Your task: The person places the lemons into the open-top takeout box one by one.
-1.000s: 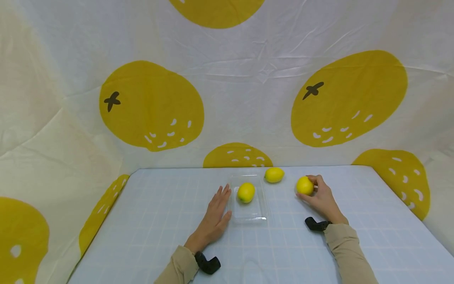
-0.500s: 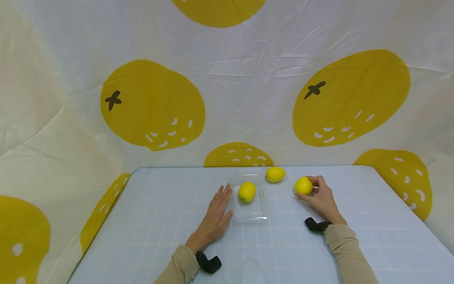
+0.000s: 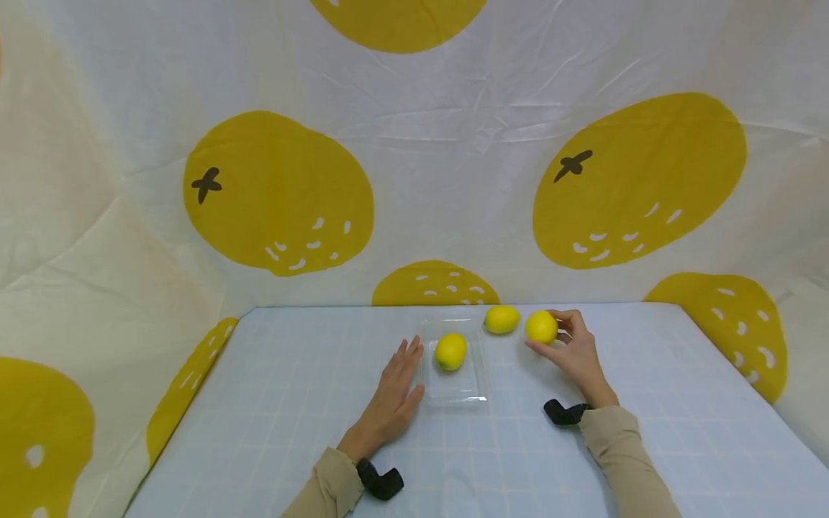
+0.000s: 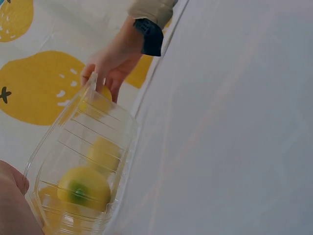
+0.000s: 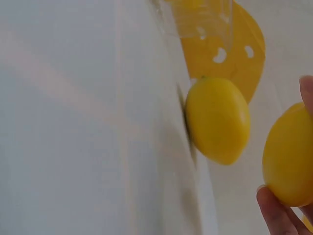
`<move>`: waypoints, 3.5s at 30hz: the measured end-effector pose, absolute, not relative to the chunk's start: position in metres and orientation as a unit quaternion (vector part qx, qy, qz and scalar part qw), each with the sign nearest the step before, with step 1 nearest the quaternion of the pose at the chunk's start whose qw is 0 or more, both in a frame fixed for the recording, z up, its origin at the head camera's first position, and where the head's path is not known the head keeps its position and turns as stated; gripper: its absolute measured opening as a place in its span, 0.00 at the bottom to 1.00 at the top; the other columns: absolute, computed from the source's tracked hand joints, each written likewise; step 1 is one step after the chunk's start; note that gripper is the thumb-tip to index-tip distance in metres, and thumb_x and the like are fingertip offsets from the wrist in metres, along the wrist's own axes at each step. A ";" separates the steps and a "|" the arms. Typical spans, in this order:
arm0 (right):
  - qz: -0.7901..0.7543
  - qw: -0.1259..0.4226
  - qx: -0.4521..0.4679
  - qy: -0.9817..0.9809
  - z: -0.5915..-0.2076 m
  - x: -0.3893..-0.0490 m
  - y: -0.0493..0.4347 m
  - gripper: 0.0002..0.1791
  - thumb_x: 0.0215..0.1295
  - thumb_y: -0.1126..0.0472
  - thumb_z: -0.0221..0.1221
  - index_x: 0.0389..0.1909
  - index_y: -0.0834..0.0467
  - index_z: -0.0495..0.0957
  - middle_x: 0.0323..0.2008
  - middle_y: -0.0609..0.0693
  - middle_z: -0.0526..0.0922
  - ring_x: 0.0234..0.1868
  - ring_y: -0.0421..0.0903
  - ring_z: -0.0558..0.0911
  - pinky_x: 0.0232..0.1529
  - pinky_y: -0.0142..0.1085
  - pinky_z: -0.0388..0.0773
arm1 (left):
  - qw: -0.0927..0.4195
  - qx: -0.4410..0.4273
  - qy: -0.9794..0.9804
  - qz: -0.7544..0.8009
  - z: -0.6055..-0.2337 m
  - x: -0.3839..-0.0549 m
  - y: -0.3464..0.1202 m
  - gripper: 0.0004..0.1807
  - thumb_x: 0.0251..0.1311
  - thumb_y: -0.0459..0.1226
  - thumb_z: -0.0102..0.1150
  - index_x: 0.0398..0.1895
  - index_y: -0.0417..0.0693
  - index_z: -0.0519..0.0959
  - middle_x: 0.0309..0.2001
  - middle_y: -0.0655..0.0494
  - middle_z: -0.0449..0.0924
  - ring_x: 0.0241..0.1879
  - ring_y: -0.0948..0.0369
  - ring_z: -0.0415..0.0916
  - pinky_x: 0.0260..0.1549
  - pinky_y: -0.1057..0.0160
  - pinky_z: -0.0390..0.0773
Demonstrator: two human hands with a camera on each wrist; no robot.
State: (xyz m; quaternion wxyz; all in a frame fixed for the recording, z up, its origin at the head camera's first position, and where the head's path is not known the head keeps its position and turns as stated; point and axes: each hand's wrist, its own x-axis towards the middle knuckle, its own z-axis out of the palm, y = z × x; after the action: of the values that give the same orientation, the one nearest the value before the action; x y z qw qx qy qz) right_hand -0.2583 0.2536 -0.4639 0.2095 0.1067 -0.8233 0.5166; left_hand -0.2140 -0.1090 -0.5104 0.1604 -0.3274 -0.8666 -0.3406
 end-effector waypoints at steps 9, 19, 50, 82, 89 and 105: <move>0.545 0.188 0.136 -0.806 -0.432 -0.249 0.210 0.37 0.53 0.66 0.73 0.61 0.68 0.67 0.59 0.61 0.74 0.55 0.51 0.74 0.50 0.23 0.75 | 0.169 -0.336 -0.858 -0.349 -0.509 -0.215 -0.108 0.34 0.72 0.40 0.40 0.78 0.39 0.50 0.79 0.47 0.45 0.76 0.42 0.41 0.70 0.38 0.45; 0.558 0.163 0.217 -0.784 -0.440 -0.251 0.168 0.38 0.47 0.71 0.75 0.60 0.70 0.69 0.58 0.64 0.74 0.52 0.55 0.76 0.52 0.28 0.77 | 0.167 -0.334 -0.863 -0.340 -0.508 -0.214 -0.108 0.33 0.73 0.39 0.42 0.78 0.38 0.51 0.79 0.47 0.45 0.76 0.42 0.42 0.70 0.39 0.46; 0.318 0.132 0.300 -0.890 -0.467 -0.260 0.149 0.37 0.43 0.53 0.79 0.54 0.62 0.77 0.53 0.55 0.80 0.58 0.57 0.75 0.64 0.60 0.55 | 0.136 -0.317 -0.874 -0.342 -0.508 -0.214 -0.110 0.34 0.72 0.38 0.42 0.79 0.43 0.49 0.80 0.53 0.41 0.78 0.49 0.37 0.72 0.41 0.43; 0.339 0.136 0.330 -0.871 -0.468 -0.263 0.154 0.34 0.41 0.51 0.79 0.50 0.61 0.82 0.49 0.51 0.83 0.54 0.53 0.76 0.57 0.60 0.66 | 0.151 -0.328 -0.871 -0.333 -0.508 -0.217 -0.109 0.33 0.73 0.40 0.41 0.78 0.42 0.51 0.79 0.50 0.44 0.77 0.44 0.40 0.70 0.38 0.46; 0.427 0.158 0.347 -0.820 -0.476 -0.267 0.158 0.27 0.44 0.59 0.78 0.48 0.61 0.83 0.46 0.51 0.85 0.51 0.50 0.79 0.61 0.44 0.71 | 0.146 -0.327 -0.872 -0.335 -0.508 -0.217 -0.108 0.33 0.73 0.41 0.41 0.79 0.43 0.50 0.79 0.49 0.45 0.77 0.46 0.39 0.71 0.39 0.45; 0.543 0.294 0.223 -0.755 -0.471 -0.258 0.166 0.16 0.57 0.77 0.65 0.48 0.71 0.81 0.46 0.65 0.83 0.49 0.60 0.78 0.52 0.35 0.74 | 0.165 -0.336 -0.865 -0.334 -0.509 -0.215 -0.109 0.33 0.73 0.41 0.41 0.78 0.40 0.52 0.79 0.47 0.46 0.76 0.42 0.42 0.71 0.40 0.46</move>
State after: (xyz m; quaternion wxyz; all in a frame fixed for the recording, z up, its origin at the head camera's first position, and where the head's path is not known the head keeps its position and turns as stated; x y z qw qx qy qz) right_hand -0.2577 0.1655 -0.4714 0.2936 0.2230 -0.7547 0.5428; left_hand -0.2153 -0.1090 -0.5089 0.1653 -0.3357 -0.8653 -0.3335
